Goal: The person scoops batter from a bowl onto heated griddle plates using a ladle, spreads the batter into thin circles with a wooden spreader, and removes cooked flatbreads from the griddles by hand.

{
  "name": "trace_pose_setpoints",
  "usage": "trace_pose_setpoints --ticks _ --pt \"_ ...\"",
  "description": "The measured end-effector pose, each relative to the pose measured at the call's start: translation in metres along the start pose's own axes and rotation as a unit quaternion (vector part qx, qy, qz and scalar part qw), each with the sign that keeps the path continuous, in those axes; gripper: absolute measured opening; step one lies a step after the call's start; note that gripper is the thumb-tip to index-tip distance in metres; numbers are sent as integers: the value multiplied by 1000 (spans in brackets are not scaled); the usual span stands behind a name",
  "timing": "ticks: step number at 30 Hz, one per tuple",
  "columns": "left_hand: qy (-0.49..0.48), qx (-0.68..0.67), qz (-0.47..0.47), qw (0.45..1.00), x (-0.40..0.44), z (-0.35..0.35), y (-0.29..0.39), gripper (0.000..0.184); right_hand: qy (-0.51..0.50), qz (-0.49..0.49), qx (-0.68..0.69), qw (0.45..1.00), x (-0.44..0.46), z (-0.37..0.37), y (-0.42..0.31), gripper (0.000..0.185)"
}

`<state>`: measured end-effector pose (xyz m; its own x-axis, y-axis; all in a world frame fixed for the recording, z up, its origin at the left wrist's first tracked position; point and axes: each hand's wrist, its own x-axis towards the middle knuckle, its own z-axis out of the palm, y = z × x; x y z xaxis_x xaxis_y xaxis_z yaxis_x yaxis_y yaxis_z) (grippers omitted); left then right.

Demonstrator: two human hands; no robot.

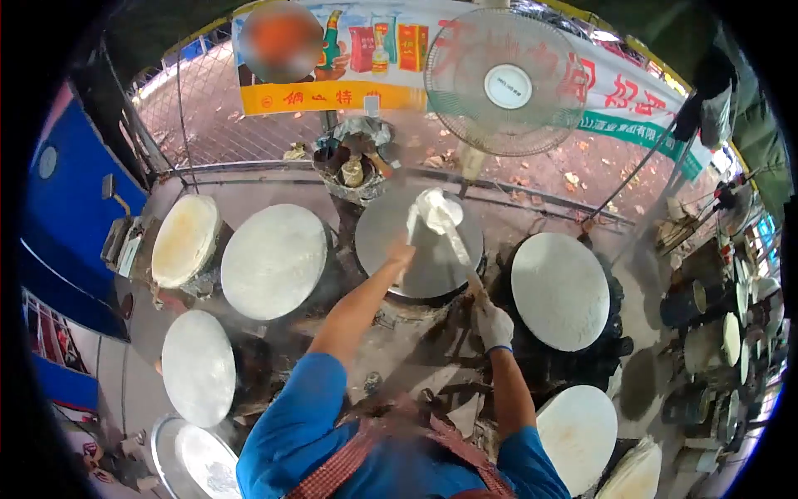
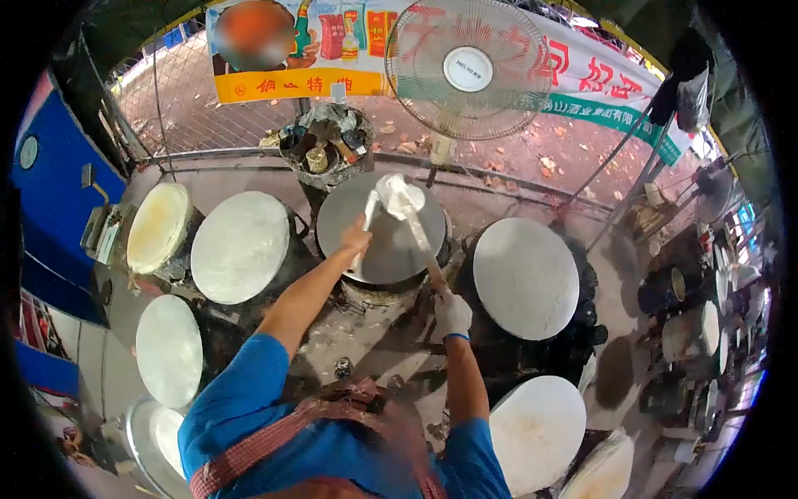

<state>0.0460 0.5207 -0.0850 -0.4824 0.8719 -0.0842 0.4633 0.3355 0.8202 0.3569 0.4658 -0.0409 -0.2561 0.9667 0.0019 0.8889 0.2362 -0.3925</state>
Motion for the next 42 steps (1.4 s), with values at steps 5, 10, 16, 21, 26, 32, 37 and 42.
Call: trace_pose_setpoints --ticks 5,10,16,21,26,32,37,42 --pt "11 305 88 948 20 -50 14 72 112 97 574 805 14 1 -14 31" --pt "54 135 65 987 33 -66 49 70 43 117 51 991 42 18 -50 31" --pt "13 -154 215 964 -18 -138 16 67 69 130 489 860 84 87 -80 34" --pt "-75 4 -8 997 -143 -162 -105 67 7 160 399 903 76 15 -70 37" --pt "-71 -45 -81 993 -197 -183 -96 70 79 166 530 828 62 84 -138 37" --pt "-34 22 66 997 -192 -178 -135 65 42 180 684 705 51 9 -90 30" --pt "-32 4 39 999 -199 -173 -109 67 -47 159 575 801 67 72 -107 26" --pt "-46 90 -74 992 -205 -168 -84 66 -86 194 700 681 98 -20 -59 27"
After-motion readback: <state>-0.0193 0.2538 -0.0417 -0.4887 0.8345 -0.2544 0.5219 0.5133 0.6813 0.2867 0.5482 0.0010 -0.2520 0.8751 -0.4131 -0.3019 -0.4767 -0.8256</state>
